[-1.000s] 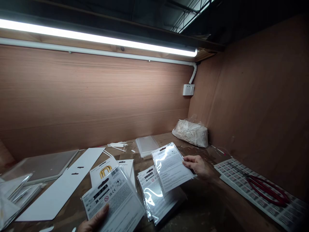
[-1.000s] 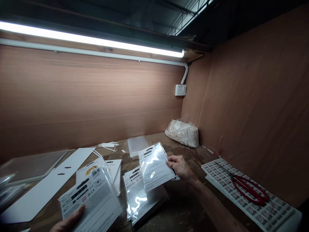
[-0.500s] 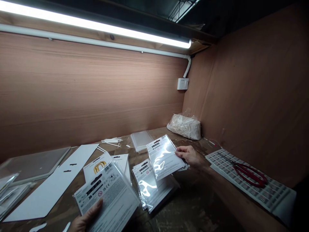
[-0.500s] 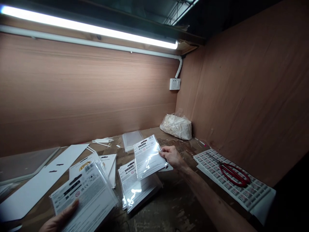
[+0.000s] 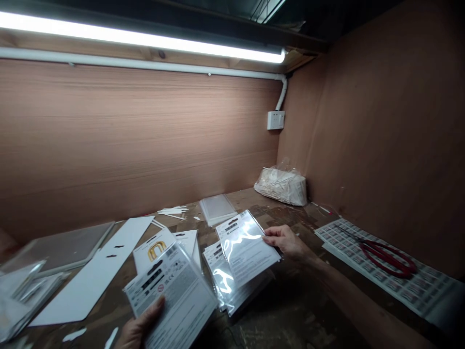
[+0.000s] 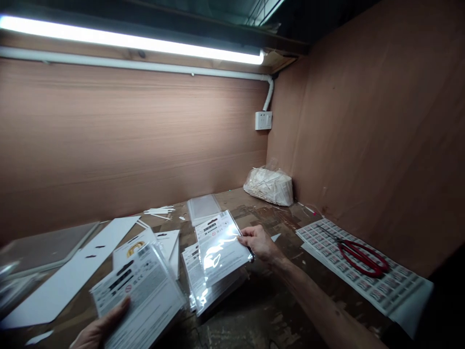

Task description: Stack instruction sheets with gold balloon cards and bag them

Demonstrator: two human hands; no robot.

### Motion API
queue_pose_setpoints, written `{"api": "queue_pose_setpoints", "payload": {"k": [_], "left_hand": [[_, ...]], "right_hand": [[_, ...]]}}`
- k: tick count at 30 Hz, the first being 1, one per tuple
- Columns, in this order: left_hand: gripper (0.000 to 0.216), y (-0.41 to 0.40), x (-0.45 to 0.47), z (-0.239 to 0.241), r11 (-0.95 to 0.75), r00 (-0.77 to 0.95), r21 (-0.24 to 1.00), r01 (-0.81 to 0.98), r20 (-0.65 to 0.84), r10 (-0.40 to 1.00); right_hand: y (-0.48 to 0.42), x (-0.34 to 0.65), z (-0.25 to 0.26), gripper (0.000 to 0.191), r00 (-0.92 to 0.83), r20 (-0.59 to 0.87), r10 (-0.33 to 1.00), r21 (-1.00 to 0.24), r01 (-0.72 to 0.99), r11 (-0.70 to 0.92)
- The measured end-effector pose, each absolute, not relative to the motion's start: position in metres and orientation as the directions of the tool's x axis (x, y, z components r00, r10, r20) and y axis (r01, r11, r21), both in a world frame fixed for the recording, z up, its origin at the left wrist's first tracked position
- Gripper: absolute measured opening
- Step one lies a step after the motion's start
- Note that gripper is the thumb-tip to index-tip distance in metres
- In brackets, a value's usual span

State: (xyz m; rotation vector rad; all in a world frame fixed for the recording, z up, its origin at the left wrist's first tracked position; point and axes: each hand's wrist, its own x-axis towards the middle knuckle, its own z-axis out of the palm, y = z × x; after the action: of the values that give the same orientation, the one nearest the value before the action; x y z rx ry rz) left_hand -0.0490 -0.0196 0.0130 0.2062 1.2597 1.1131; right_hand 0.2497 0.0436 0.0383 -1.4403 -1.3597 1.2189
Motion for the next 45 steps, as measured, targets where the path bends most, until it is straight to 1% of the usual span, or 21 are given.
{"api": "queue_pose_setpoints", "payload": {"k": [4, 8, 12, 14, 18, 21, 23, 25, 29, 31, 33, 36, 40, 42, 45], "left_hand": [[0.058, -0.022, -0.036, 0.021, 0.43, -0.097, 0.681, -0.593, -0.59, 0.802], [0.059, -0.021, -0.037, 0.022, 0.377, -0.135, 0.695, -0.612, -0.561, 0.816], [0.06, -0.02, -0.048, 0.016, 0.389, -0.119, 0.683, -0.618, -0.57, 0.813], [0.06, -0.021, -0.052, 0.014, 0.402, -0.103, 0.662, -0.632, -0.586, 0.804], [0.06, -0.023, -0.052, 0.016, 0.404, -0.11, 0.652, -0.642, -0.599, 0.793], [0.06, -0.025, -0.05, 0.018, 0.384, -0.129, 0.667, -0.639, -0.584, 0.801], [0.059, -0.025, -0.051, 0.018, 0.371, -0.139, 0.668, -0.645, -0.58, 0.803], [0.059, -0.025, -0.054, 0.018, 0.372, -0.141, 0.666, -0.647, -0.584, 0.8], [0.061, -0.025, -0.057, 0.016, 0.388, -0.12, 0.653, -0.65, -0.592, 0.797], [0.06, -0.025, -0.058, 0.016, 0.387, -0.121, 0.652, -0.652, -0.593, 0.796], [0.059, -0.025, -0.058, 0.016, 0.378, -0.137, 0.661, -0.648, -0.589, 0.796], [0.057, -0.025, -0.055, 0.017, 0.363, -0.147, 0.673, -0.644, -0.575, 0.805], [0.055, -0.026, -0.049, 0.019, 0.379, -0.151, 0.667, -0.641, -0.594, 0.79], [0.054, -0.027, -0.049, 0.02, 0.387, -0.139, 0.652, -0.652, -0.605, 0.784], [0.053, -0.026, -0.052, 0.017, 0.381, -0.132, 0.637, -0.67, -0.608, 0.783]], "right_hand": [[0.043, 0.234, 0.029, 0.029, -0.12, -0.155, 0.981, -0.957, 0.263, -0.119], [0.043, 0.228, 0.031, 0.032, -0.145, -0.176, 0.974, -0.944, 0.305, -0.126], [0.051, 0.238, 0.056, 0.034, -0.202, -0.169, 0.965, -0.944, 0.314, -0.1], [0.06, 0.243, 0.078, 0.036, -0.252, -0.137, 0.958, -0.935, 0.351, -0.042], [0.079, 0.244, 0.12, 0.033, -0.317, 0.012, 0.948, -0.843, 0.507, 0.18], [0.087, 0.235, 0.135, 0.028, -0.388, 0.086, 0.918, -0.77, 0.559, 0.308], [0.089, 0.229, 0.137, 0.026, -0.45, 0.094, 0.888, -0.708, 0.597, 0.377], [0.09, 0.224, 0.133, 0.024, -0.487, 0.072, 0.871, -0.653, 0.636, 0.41], [0.089, 0.219, 0.117, 0.027, -0.47, 0.059, 0.881, -0.567, 0.71, 0.417], [0.089, 0.219, 0.111, 0.027, -0.509, 0.03, 0.86, -0.536, 0.718, 0.444], [0.09, 0.219, 0.109, 0.029, -0.589, -0.041, 0.807, -0.515, 0.705, 0.488], [0.096, 0.212, 0.116, 0.035, -0.69, -0.196, 0.697, -0.49, 0.685, 0.54], [0.11, 0.183, 0.13, 0.037, -0.738, -0.391, 0.55, -0.412, 0.674, 0.613], [0.115, 0.159, 0.132, 0.034, -0.753, -0.461, 0.47, -0.384, 0.646, 0.659], [0.118, 0.12, 0.125, 0.021, -0.741, -0.588, 0.324, -0.361, 0.599, 0.715]]}}
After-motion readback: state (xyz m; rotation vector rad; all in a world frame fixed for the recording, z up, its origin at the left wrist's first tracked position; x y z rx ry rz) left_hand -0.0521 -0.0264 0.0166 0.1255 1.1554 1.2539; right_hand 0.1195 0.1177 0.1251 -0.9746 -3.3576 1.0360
